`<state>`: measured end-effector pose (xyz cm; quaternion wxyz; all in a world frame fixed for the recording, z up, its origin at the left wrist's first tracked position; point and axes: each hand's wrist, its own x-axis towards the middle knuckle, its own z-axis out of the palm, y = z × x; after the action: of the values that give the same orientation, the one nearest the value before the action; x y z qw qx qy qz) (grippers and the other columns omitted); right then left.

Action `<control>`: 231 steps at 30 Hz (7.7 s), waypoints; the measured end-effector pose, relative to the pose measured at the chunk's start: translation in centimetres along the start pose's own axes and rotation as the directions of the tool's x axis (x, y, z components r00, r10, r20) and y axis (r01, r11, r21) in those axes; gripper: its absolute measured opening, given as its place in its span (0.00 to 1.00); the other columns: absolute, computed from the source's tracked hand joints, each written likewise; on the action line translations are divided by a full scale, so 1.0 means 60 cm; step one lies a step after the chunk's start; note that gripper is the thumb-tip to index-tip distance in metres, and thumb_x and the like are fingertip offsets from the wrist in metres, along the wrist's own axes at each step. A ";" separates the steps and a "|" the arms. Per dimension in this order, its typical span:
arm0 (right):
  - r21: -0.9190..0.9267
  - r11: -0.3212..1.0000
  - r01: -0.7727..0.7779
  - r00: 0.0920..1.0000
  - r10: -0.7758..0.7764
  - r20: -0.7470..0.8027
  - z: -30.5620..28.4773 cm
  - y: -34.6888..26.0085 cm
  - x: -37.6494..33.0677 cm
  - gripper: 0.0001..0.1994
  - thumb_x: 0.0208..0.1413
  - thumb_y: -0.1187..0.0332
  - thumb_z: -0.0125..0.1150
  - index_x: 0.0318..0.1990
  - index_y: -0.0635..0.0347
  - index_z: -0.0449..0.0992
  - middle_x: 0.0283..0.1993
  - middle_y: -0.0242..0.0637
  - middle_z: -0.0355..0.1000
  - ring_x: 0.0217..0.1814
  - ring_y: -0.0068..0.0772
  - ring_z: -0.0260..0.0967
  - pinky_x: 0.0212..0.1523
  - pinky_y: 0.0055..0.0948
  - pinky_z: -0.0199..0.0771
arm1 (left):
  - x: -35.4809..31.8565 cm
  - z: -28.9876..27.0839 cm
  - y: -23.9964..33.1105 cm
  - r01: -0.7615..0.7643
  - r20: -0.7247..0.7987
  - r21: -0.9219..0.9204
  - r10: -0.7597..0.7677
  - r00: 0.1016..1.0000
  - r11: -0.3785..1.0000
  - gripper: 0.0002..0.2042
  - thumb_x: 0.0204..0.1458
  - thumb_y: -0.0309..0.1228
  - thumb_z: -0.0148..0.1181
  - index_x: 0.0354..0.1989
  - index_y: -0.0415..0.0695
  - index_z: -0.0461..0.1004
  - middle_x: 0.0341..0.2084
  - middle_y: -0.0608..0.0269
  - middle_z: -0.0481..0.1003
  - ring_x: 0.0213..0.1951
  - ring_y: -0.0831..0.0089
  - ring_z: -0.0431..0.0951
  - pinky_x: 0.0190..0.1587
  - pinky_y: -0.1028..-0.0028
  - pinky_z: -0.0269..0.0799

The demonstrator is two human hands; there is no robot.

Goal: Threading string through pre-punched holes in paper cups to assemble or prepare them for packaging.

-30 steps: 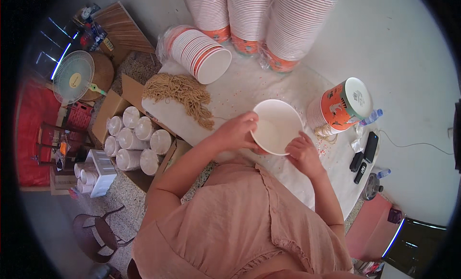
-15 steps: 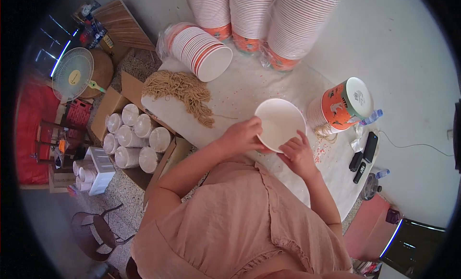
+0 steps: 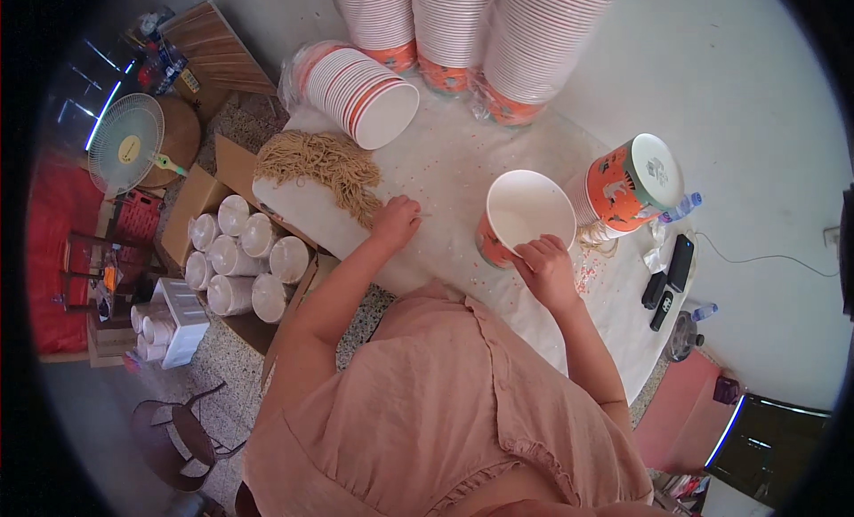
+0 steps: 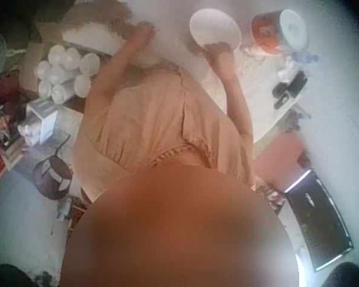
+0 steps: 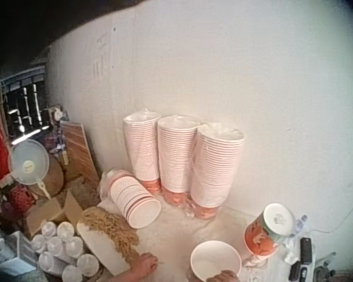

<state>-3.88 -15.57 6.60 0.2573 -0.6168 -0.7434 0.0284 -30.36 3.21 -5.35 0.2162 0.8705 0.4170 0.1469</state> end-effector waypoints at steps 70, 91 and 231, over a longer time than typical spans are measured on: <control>0.628 0.731 -0.267 0.949 0.311 0.042 -0.022 -0.028 0.015 0.05 0.49 0.77 0.63 0.34 0.62 0.74 0.32 0.40 0.74 0.35 0.41 0.73 0.39 0.32 0.70 | -0.046 -0.086 0.272 0.506 0.502 -0.848 -0.070 0.862 0.157 0.07 0.53 0.31 0.61 0.37 0.43 0.75 0.27 0.71 0.73 0.24 0.87 0.63 0.24 0.83 0.56; 0.546 0.775 -0.318 0.944 0.312 0.107 -0.007 -0.050 0.016 0.08 0.62 0.69 0.51 0.33 0.64 0.68 0.26 0.45 0.70 0.29 0.48 0.70 0.31 0.37 0.69 | -0.045 -0.103 0.282 0.508 0.517 -0.843 0.005 0.856 0.175 0.07 0.57 0.30 0.56 0.39 0.41 0.75 0.28 0.69 0.74 0.24 0.87 0.64 0.25 0.83 0.58; -0.257 0.779 -0.572 0.816 0.572 -0.084 -0.140 0.093 -0.123 0.05 0.53 0.70 0.56 0.34 0.55 0.77 0.32 0.42 0.75 0.34 0.49 0.74 0.34 0.43 0.73 | -0.062 -0.015 0.195 0.162 0.259 -0.731 0.050 0.965 0.663 0.10 0.54 0.32 0.59 0.36 0.36 0.76 0.22 0.65 0.74 0.26 0.82 0.68 0.31 0.76 0.68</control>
<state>5.45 -23.41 9.30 0.1503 -0.8422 -0.5178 0.0031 -25.26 -6.01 1.01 0.6098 0.7036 0.3152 0.1838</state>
